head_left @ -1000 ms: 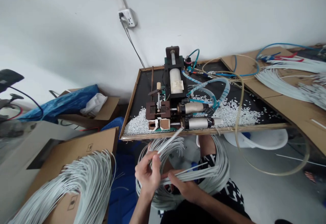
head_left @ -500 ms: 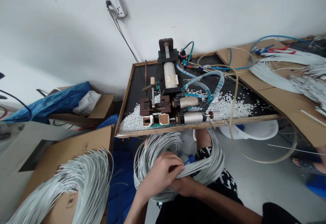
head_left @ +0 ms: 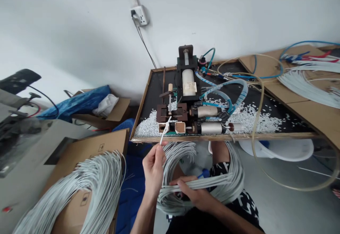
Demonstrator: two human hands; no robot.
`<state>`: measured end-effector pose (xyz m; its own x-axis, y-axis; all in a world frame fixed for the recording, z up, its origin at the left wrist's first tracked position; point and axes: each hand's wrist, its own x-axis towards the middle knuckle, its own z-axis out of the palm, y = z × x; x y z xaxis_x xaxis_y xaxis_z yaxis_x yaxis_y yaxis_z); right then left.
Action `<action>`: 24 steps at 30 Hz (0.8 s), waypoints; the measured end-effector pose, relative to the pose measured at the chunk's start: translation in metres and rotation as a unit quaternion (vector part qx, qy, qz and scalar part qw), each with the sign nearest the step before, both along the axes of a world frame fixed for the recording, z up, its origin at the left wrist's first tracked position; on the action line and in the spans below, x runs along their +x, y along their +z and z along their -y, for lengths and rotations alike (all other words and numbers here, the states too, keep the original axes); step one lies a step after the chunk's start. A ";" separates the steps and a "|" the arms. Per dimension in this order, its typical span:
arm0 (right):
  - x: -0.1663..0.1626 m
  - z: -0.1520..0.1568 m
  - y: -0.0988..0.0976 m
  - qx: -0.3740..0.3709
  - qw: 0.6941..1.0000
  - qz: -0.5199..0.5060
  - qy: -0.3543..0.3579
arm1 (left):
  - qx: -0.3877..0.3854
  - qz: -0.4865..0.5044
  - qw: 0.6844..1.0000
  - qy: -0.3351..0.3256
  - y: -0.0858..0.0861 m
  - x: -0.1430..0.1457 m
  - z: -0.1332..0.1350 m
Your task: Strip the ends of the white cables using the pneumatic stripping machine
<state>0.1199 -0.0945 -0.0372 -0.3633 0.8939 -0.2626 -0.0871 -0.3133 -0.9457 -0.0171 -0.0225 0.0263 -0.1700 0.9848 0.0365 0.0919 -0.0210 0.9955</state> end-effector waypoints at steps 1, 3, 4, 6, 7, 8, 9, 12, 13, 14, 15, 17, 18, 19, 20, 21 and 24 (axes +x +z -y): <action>-0.001 0.001 -0.002 -0.003 1.000 0.001 -0.002 | -0.003 -0.020 1.000 0.000 -0.001 0.001 -0.001; -0.003 0.003 -0.005 0.000 1.000 0.007 -0.006 | -0.005 -0.067 0.998 -0.003 -0.002 0.004 -0.003; -0.003 0.003 -0.006 0.002 1.000 0.008 -0.008 | -0.005 -0.088 0.996 -0.005 -0.004 0.006 -0.004; -0.005 0.005 -0.008 0.001 1.000 0.009 -0.009 | -0.004 -0.113 0.994 -0.007 -0.006 0.009 -0.007; -0.005 0.006 -0.009 -0.003 1.000 0.008 -0.008 | -0.005 -0.118 0.993 -0.006 -0.007 0.011 -0.008; -0.005 0.007 -0.010 -0.007 1.000 0.009 -0.009 | -0.008 -0.120 0.993 -0.004 -0.008 0.012 -0.009; -0.005 0.007 -0.010 -0.010 1.000 0.010 -0.013 | -0.010 -0.119 0.993 -0.001 -0.009 0.013 -0.011; -0.005 0.007 -0.011 -0.007 1.000 0.011 -0.017 | -0.014 -0.102 0.995 0.013 -0.011 0.017 -0.013; -0.004 0.007 -0.012 -0.004 1.000 0.007 -0.018 | -0.014 -0.096 0.995 0.016 -0.011 0.018 -0.014; -0.004 0.007 -0.012 -0.001 1.000 0.002 -0.017 | -0.015 -0.092 0.995 0.019 -0.011 0.019 -0.015; -0.005 0.006 -0.013 -0.002 1.000 -0.003 -0.017 | -0.016 -0.089 0.996 0.020 -0.011 0.020 -0.015; -0.005 0.006 -0.014 -0.003 1.000 -0.009 -0.017 | -0.019 -0.085 0.996 0.023 -0.011 0.020 -0.016; -0.006 0.005 -0.014 -0.005 1.000 -0.012 -0.017 | -0.020 -0.083 0.996 0.024 -0.010 0.020 -0.016; -0.006 0.005 -0.015 -0.007 1.000 -0.013 -0.019 | -0.022 -0.082 0.996 0.026 -0.010 0.020 -0.017; -0.006 0.005 -0.015 -0.009 1.000 -0.014 -0.021 | -0.025 -0.080 0.996 0.027 -0.011 0.019 -0.017; -0.007 0.005 -0.015 -0.011 1.000 -0.016 -0.023 | -0.027 -0.079 0.996 0.028 -0.011 0.019 -0.017; -0.007 0.005 -0.016 -0.025 0.999 -0.025 -0.029 | -0.031 -0.074 0.996 0.026 -0.011 0.018 -0.017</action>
